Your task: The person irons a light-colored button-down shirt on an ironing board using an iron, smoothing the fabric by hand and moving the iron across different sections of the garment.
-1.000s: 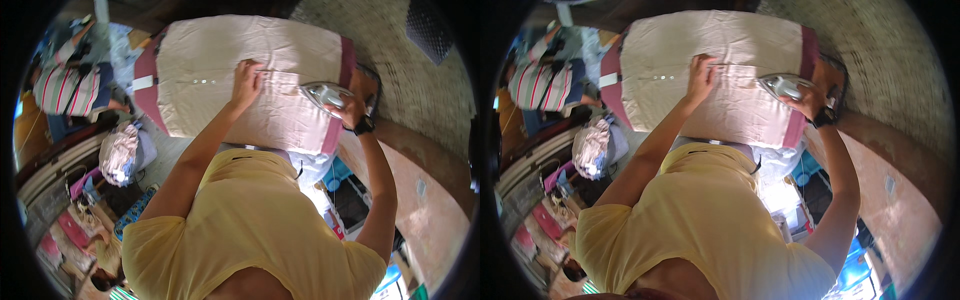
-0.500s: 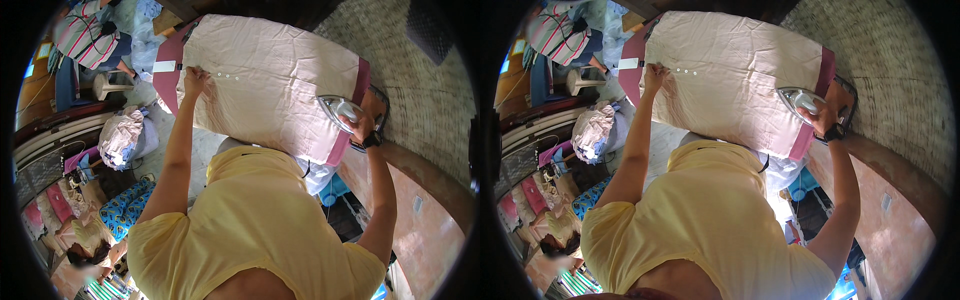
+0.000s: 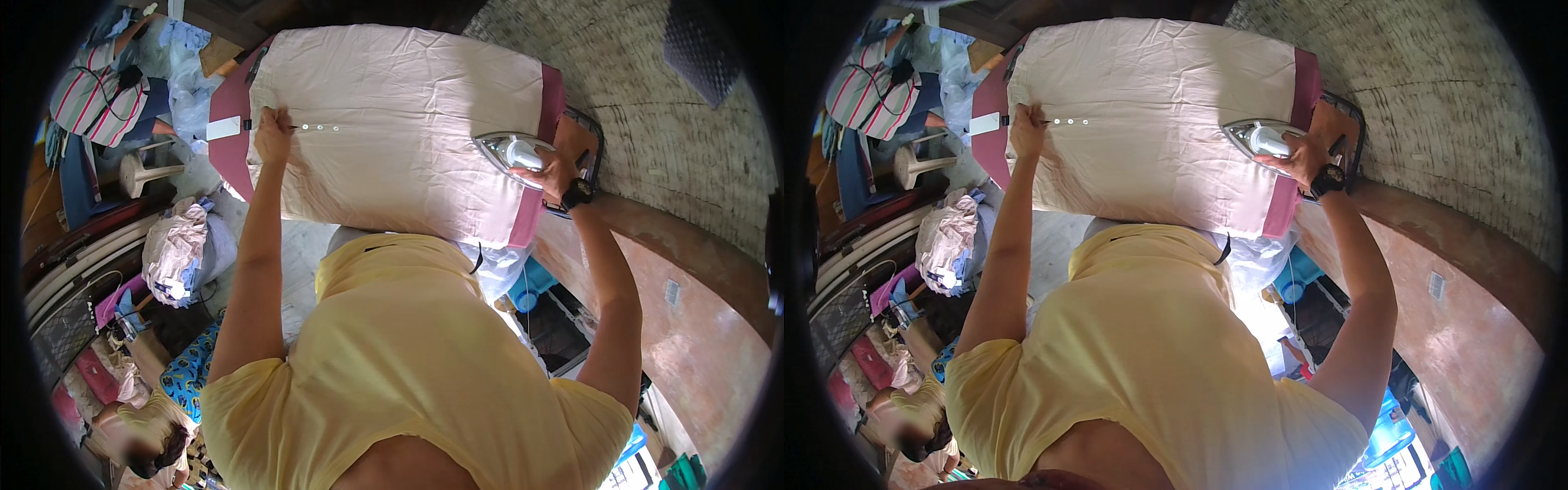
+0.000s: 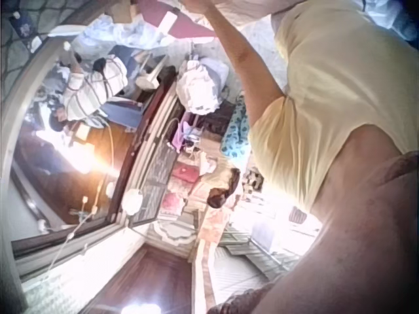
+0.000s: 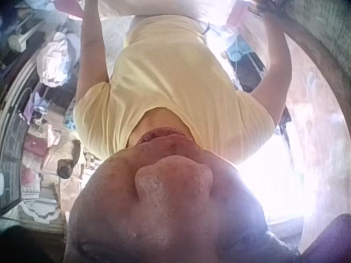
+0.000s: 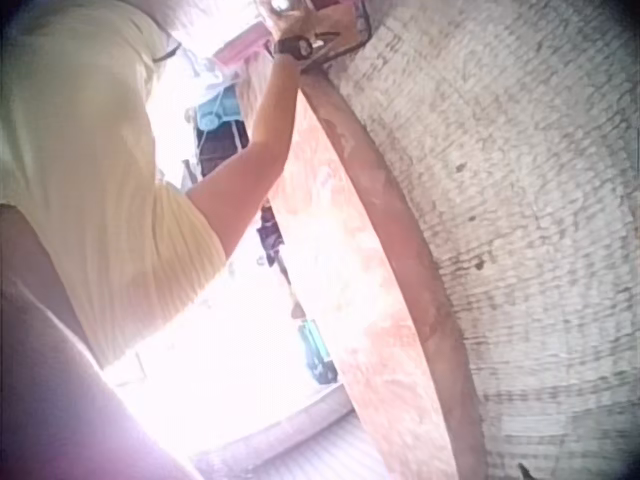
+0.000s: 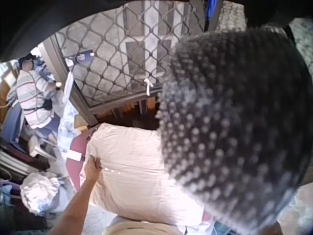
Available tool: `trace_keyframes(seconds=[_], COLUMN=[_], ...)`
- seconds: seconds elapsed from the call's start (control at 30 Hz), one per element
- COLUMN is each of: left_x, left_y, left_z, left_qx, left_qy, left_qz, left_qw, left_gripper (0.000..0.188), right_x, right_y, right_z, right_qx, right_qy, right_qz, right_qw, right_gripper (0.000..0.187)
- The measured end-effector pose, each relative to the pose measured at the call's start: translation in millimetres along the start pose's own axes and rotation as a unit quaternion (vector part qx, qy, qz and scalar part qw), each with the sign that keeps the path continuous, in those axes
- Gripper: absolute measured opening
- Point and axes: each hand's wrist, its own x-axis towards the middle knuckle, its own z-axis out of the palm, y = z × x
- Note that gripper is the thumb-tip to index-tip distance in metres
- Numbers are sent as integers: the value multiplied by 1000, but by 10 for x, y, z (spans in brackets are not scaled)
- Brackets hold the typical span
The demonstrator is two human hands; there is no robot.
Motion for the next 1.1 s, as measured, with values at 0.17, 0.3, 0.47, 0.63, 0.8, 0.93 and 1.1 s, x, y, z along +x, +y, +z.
trace_keyframes(seconds=[0.17, 0.3, 0.47, 0.63, 0.8, 0.93, 1.1], left_x=[47, 41, 46, 38, 37, 39, 39], left_y=[-71, -87, -114, -126, -144, -180, -176], left_z=[-61, -16, 68, 113, 140, 156, 162], left_qx=[23, 40, 51, 62, 41, 48, 31], left_qy=[3, 2, 8, 20, 28, 24, 35], left_qz=[-11, -9, -2, -28, -30, -32, -24], left_qw=[1000, 999, 999, 997, 998, 998, 999], left_gripper=[27, 28, 29, 30, 31, 30, 30], right_x=[57, 158, 291, 408, 540, 696, 803], right_y=[131, 29, -112, -284, -393, -646, -743], right_z=[147, 156, 147, 116, 152, 129, 236], right_qx=[-30, -39, -65, -67, -86, -96, -108], right_qy=[91, 124, 117, 120, 113, 90, 129], right_qz=[-13, -51, -47, -84, -94, -107, -165], right_qw=[995, 990, 990, 987, 985, 985, 972], right_gripper=[66, 64, 62, 60, 59, 54, 53])
